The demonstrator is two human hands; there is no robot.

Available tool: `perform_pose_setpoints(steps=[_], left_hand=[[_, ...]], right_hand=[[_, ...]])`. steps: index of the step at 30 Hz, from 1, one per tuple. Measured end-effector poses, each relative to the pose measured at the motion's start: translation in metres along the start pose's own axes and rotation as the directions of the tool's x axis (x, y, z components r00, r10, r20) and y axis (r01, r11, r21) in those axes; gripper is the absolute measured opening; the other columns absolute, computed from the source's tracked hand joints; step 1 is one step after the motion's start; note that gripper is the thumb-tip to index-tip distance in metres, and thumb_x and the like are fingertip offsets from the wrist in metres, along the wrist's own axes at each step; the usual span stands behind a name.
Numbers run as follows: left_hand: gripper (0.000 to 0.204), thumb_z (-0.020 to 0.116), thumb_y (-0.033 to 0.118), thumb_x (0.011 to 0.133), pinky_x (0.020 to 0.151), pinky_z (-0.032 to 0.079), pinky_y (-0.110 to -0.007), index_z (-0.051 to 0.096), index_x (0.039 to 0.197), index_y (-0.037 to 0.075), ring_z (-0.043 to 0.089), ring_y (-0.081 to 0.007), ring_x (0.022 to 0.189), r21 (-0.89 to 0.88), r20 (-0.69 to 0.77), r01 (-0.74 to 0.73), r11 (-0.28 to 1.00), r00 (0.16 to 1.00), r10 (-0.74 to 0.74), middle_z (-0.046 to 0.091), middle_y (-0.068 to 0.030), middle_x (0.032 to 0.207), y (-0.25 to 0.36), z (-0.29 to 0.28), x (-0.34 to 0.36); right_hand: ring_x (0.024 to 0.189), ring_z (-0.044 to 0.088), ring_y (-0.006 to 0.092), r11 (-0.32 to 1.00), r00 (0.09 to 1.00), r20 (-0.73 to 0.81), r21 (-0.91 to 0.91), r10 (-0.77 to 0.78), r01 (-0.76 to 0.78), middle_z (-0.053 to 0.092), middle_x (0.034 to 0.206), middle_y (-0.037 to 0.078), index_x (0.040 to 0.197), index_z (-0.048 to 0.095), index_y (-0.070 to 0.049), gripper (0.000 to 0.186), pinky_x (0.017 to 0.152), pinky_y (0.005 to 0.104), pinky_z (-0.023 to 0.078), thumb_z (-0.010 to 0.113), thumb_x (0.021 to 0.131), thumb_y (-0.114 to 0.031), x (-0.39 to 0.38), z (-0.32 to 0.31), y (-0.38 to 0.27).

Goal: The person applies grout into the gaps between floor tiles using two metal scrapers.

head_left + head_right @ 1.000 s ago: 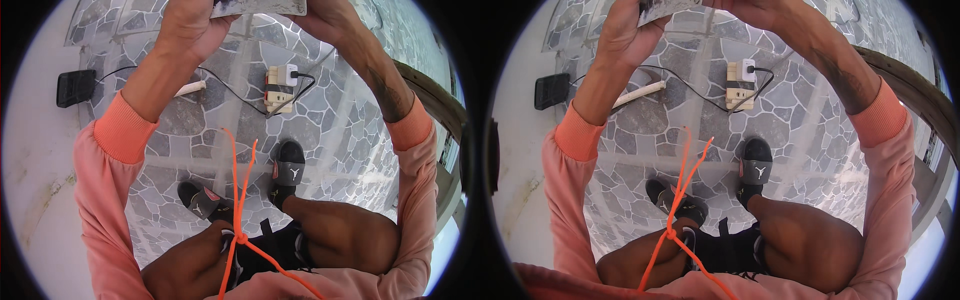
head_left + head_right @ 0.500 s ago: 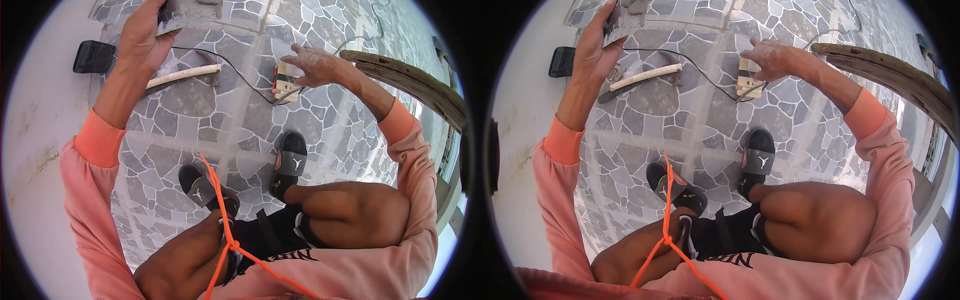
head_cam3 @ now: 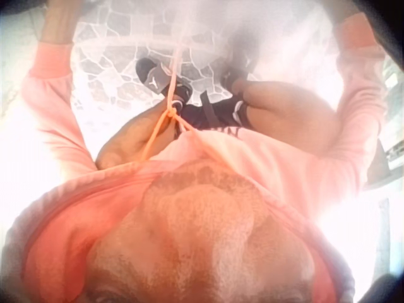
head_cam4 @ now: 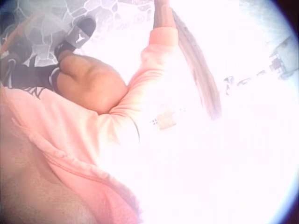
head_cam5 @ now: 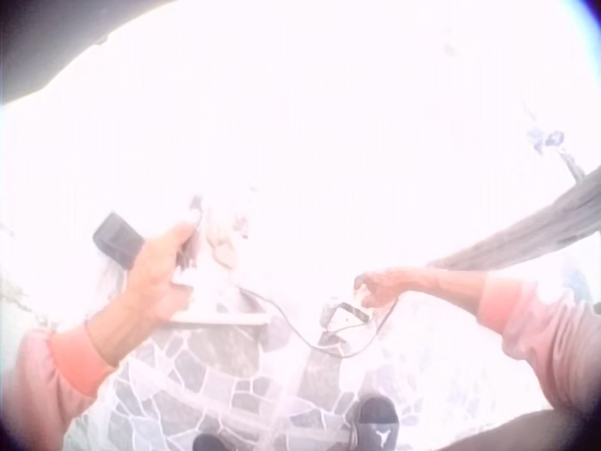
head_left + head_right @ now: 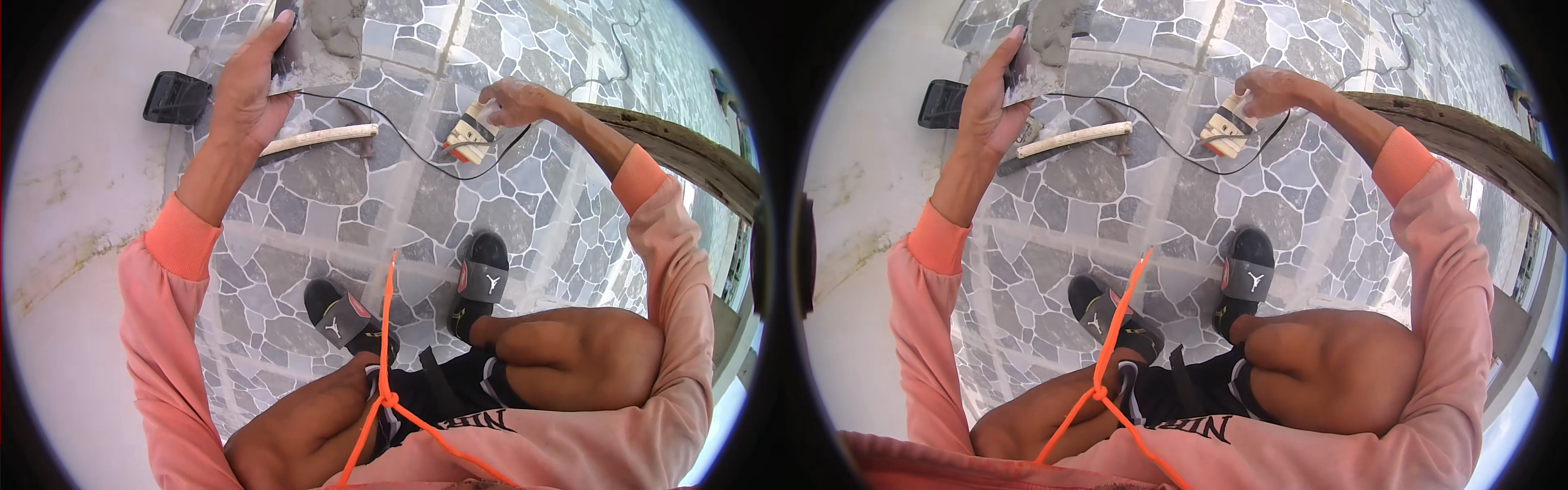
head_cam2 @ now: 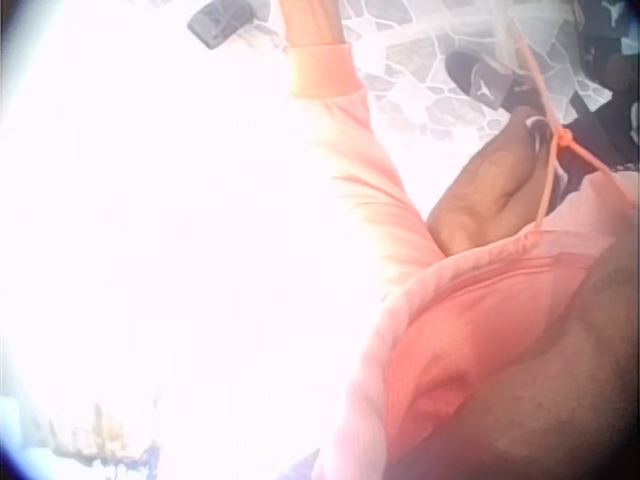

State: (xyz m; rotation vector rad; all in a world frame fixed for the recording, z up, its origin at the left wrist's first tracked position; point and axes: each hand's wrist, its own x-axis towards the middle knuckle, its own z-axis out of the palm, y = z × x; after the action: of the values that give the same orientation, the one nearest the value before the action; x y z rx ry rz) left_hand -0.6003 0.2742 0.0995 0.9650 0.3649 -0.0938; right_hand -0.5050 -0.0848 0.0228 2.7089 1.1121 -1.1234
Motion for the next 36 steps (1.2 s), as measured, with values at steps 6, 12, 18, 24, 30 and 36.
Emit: perform_pose_setpoints(steps=[6, 12, 18, 24, 30, 36], left_hand=[[0.023, 0.063, 0.021, 0.094, 0.083, 0.05, -0.03, 0.062, 0.109, 0.003, 0.064, -0.0136, 0.091, 0.014, -0.013, 0.02, 1.0, 1.0, -0.02, 0.067, -0.0035, 0.103, 0.003, 0.002, -0.004], [0.024, 0.062, 0.022, 0.095, 0.083, 0.052, -0.032, 0.062, 0.113, 0.005, 0.065, -0.0152, 0.095, -0.019, -0.071, 0.039, 0.999, 0.997, -0.04, 0.067, -0.0038, 0.106, 0.0, -0.009, 0.0], [0.027, 0.06, 0.023, 0.096, 0.081, 0.051, -0.031, 0.062, 0.116, 0.005, 0.065, -0.0146, 0.096, -0.021, -0.133, 0.091, 0.996, 0.987, -0.093, 0.068, -0.0035, 0.107, 0.0, -0.016, -0.007], [0.029, 0.059, 0.023, 0.097, 0.086, 0.049, -0.03, 0.06, 0.12, 0.005, 0.063, -0.0141, 0.099, -0.006, -0.14, 0.12, 0.993, 0.983, -0.12, 0.066, -0.0044, 0.112, -0.011, -0.04, 0.002], [0.029, 0.059, 0.022, 0.097, 0.089, 0.048, -0.03, 0.06, 0.12, 0.004, 0.063, -0.0141, 0.102, -0.025, -0.102, 0.136, 0.99, 0.985, -0.138, 0.066, -0.005, 0.114, -0.022, -0.025, 0.011], [0.028, 0.059, 0.021, 0.097, 0.089, 0.049, -0.029, 0.06, 0.12, 0.004, 0.063, -0.0137, 0.102, 0.002, -0.053, 0.15, 0.989, 0.987, -0.15, 0.066, -0.0047, 0.114, -0.021, -0.015, 0.013]], right_hand=[[0.069, 0.067, 0.0199, 0.817, 0.965, -0.021, 0.537, 0.261, -0.209, 0.068, 0.094, 0.015, 0.111, 0.065, 0.005, 0.038, 0.064, 0.0293, 0.058, 0.062, 0.084, -0.023, 0.02, -0.05, 0.034], [0.078, 0.069, 0.0236, 0.604, 0.823, -0.141, 0.748, 0.55, -0.275, 0.067, 0.1, 0.015, 0.108, 0.066, 0.003, 0.036, 0.068, 0.0317, 0.059, 0.065, 0.083, -0.024, 0.053, -0.089, 0.128], [0.082, 0.068, 0.0254, 0.61, 0.758, -0.195, 0.728, 0.622, -0.313, 0.067, 0.1, 0.016, 0.108, 0.065, 0.003, 0.037, 0.071, 0.0334, 0.058, 0.066, 0.081, -0.021, 0.061, -0.089, 0.172], [0.086, 0.067, 0.0273, 0.681, 0.764, -0.22, 0.64, 0.606, -0.355, 0.067, 0.101, 0.016, 0.109, 0.065, 0.003, 0.037, 0.075, 0.0352, 0.056, 0.068, 0.079, -0.019, 0.054, -0.079, 0.197], [0.09, 0.066, 0.0291, 0.841, 0.794, -0.329, 0.383, 0.512, -0.383, 0.067, 0.101, 0.017, 0.11, 0.064, 0.002, 0.038, 0.078, 0.037, 0.055, 0.07, 0.077, -0.017, 0.043, -0.082, 0.183], [0.094, 0.066, 0.031, 0.973, 0.91, -0.379, -0.084, 0.168, -0.214, 0.067, 0.101, 0.017, 0.11, 0.063, 0.002, 0.04, 0.081, 0.0387, 0.054, 0.071, 0.075, -0.015, 0.028, -0.08, 0.088]])
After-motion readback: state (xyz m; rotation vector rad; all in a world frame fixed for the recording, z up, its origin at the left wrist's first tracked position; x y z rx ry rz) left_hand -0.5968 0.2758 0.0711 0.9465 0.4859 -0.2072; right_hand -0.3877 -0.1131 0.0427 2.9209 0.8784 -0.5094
